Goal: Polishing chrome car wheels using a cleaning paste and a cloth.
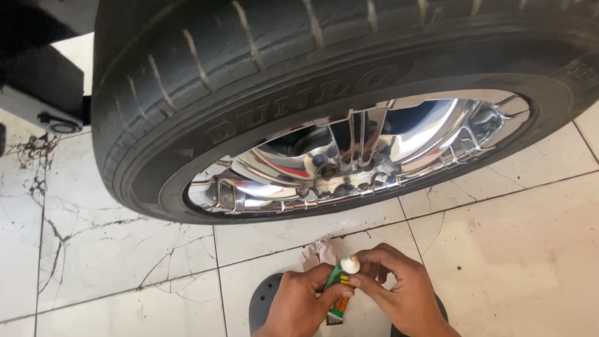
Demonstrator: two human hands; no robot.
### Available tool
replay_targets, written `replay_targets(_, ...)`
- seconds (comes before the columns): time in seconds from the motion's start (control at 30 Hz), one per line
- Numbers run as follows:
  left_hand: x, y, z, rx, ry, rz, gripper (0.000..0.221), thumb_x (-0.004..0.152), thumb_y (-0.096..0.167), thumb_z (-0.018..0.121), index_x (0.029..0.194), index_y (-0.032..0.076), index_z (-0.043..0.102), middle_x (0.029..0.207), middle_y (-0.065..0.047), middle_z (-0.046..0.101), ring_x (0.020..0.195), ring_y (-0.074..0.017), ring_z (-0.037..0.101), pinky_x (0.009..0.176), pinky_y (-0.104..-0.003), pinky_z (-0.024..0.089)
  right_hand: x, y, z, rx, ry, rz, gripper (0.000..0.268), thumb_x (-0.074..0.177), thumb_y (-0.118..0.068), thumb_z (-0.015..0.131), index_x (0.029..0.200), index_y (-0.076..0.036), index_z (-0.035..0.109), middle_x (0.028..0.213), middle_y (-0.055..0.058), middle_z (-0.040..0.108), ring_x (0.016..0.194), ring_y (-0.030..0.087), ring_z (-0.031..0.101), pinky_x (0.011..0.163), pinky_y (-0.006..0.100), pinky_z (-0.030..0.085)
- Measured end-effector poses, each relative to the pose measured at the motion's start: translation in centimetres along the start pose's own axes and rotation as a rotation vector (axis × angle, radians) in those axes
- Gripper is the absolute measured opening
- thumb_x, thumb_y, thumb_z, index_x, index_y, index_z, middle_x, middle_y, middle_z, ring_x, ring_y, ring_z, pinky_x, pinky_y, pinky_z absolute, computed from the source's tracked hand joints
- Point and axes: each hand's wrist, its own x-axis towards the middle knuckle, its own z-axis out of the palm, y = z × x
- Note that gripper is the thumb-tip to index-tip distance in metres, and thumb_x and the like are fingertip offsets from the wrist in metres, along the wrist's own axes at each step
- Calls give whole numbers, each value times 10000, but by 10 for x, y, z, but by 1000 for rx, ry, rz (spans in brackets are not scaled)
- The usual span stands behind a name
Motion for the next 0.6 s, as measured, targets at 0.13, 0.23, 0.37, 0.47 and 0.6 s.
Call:
replay_targets(0.13,5,-9,6,-17,22,-63,225,864,290,809,905,75,758,638,-86,724,470,-128,567,484,-330,473,-1,-4,-1,-18,4,19,237,816,-85,818,1043,-53,761,817,21,737,694,99,637,615,257,491)
replay_targets(0.23,6,-8,8,-26,21,-57,221,872,287,804,884,72,755,621,-82,713,463,-123,533,476,-328,464,-3,-5,-2,-14,37,-28,292,817,-68,815,1097,-49,733,854,26,738,709,99,636,627,260,501)
replay_targets(0.37,5,-4,5,-59,-14,-37,230,919,284,762,844,67,745,617,-57,716,475,-121,539,483,-331,466,-4,-9,-3,-15,67,-106,362,809,-39,811,1154,-46,702,946,40,724,730,101,656,623,265,504)
replay_targets(0.47,3,-5,3,-30,-17,13,264,933,293,759,821,57,726,623,-62,710,479,-146,579,492,-338,482,-6,-9,-3,-3,42,-115,384,798,-42,816,1161,-43,690,988,41,743,761,104,685,627,262,516)
replay_targets(0.6,2,-7,2,-19,-13,60,246,939,292,743,858,62,716,661,-56,727,507,-174,648,501,-344,494,-8,-9,-3,-21,35,-136,398,790,-42,817,1168,-44,689,1012,45,740,767,110,682,631,265,507)
